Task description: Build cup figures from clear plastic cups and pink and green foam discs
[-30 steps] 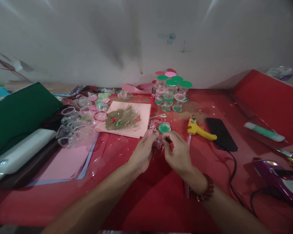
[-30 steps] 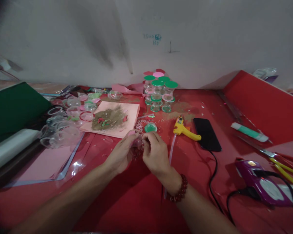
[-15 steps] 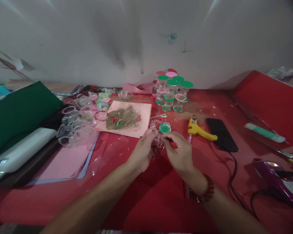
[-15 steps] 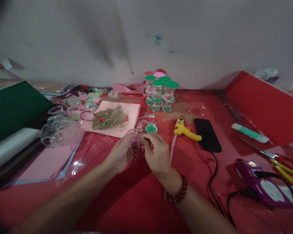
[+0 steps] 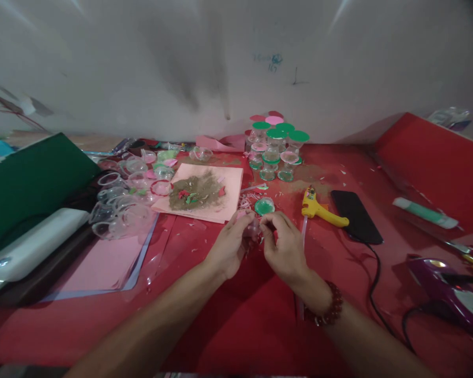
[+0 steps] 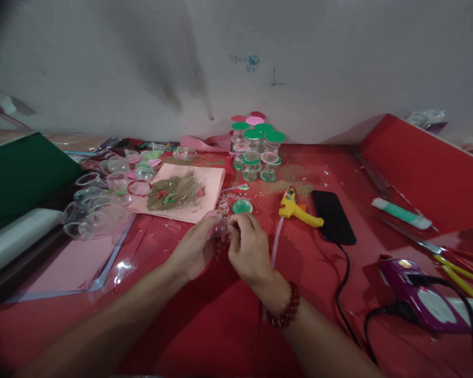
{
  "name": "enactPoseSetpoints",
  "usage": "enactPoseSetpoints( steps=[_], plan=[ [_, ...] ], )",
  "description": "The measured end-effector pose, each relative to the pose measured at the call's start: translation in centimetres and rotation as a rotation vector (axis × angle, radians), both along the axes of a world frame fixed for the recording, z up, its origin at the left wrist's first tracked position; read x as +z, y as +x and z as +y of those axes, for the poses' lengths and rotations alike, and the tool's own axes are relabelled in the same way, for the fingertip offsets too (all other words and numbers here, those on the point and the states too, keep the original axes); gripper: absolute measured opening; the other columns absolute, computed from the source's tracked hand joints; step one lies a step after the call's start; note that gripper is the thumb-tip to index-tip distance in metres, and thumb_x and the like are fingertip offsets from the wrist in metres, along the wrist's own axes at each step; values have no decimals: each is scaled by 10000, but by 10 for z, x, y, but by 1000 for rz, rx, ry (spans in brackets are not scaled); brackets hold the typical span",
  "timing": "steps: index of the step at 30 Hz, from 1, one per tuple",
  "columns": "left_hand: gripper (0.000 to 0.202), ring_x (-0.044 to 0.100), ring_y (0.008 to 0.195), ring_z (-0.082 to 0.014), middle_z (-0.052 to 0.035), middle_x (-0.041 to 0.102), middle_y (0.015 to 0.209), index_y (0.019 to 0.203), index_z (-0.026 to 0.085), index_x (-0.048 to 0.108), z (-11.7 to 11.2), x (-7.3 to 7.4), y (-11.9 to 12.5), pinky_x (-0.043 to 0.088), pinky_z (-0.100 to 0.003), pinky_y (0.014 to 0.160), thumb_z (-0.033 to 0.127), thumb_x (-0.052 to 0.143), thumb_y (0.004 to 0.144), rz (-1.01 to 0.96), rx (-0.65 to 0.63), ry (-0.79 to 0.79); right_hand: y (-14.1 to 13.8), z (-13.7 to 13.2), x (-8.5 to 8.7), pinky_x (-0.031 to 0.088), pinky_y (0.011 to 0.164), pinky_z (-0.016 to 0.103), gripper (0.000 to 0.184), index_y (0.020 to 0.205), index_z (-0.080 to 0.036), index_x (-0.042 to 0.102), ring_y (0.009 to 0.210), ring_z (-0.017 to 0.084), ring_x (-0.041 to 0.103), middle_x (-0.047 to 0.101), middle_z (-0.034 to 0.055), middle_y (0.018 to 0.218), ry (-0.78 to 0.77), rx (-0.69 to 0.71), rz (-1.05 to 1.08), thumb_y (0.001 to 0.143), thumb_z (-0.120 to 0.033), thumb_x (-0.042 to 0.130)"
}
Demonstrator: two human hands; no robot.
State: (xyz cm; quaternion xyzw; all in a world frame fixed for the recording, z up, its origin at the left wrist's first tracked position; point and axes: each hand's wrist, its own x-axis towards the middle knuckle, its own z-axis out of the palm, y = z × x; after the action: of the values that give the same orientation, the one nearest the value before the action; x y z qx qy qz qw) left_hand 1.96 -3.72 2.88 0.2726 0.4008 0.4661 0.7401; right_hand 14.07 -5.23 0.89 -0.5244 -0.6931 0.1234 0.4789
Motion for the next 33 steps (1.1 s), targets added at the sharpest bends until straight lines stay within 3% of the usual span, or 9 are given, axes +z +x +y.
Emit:
enactPoseSetpoints(
  steps=[6, 14, 20, 26, 33],
  plan=[
    [236, 508, 559, -90, 35, 570, 677, 840, 193, 581, 0, 1, -1, 375, -216, 540, 355, 711, 729, -6, -6, -43, 0, -1, 0, 463, 727, 332, 160, 846, -222, 526, 791, 196, 570, 611, 45, 834, 18, -5, -61, 871, -78, 460],
    [238, 480, 507, -82, 39, 539, 614, 798, 193, 556, 1, 5, -3, 354, -205, 503, 387, 682, 745, -1, -19, -57, 2, -1, 0, 508, 752, 323, 97, 919, -232, 596, 823, 188, 628, 665, 38, 872, 8, 37, 83, 915, -171, 521],
    [235, 467, 500, -86, 42, 520, 597, 793, 201, 539, -1, 5, -2, 315, -204, 472, 390, 674, 759, 28, -31, -1, 1, -1, 1, 514, 753, 329, 132, 880, -240, 610, 814, 192, 635, 673, 34, 857, 2, 8, 91, 895, -146, 519],
    [186, 490, 577, -86, 50, 529, 681, 851, 216, 528, -4, 3, 2, 363, -205, 532, 344, 655, 804, 0, -15, 57, 1, -1, 1, 487, 705, 306, 163, 850, -223, 568, 764, 183, 595, 634, 30, 812, 10, -13, 63, 851, -82, 487],
    [199, 478, 511, -79, 54, 531, 636, 846, 210, 562, -2, 1, 1, 338, -201, 487, 359, 668, 769, 27, 0, -36, -1, -2, -1, 451, 700, 321, 168, 834, -224, 525, 763, 199, 572, 615, 42, 808, 24, -30, -50, 850, -71, 457]
  ],
)
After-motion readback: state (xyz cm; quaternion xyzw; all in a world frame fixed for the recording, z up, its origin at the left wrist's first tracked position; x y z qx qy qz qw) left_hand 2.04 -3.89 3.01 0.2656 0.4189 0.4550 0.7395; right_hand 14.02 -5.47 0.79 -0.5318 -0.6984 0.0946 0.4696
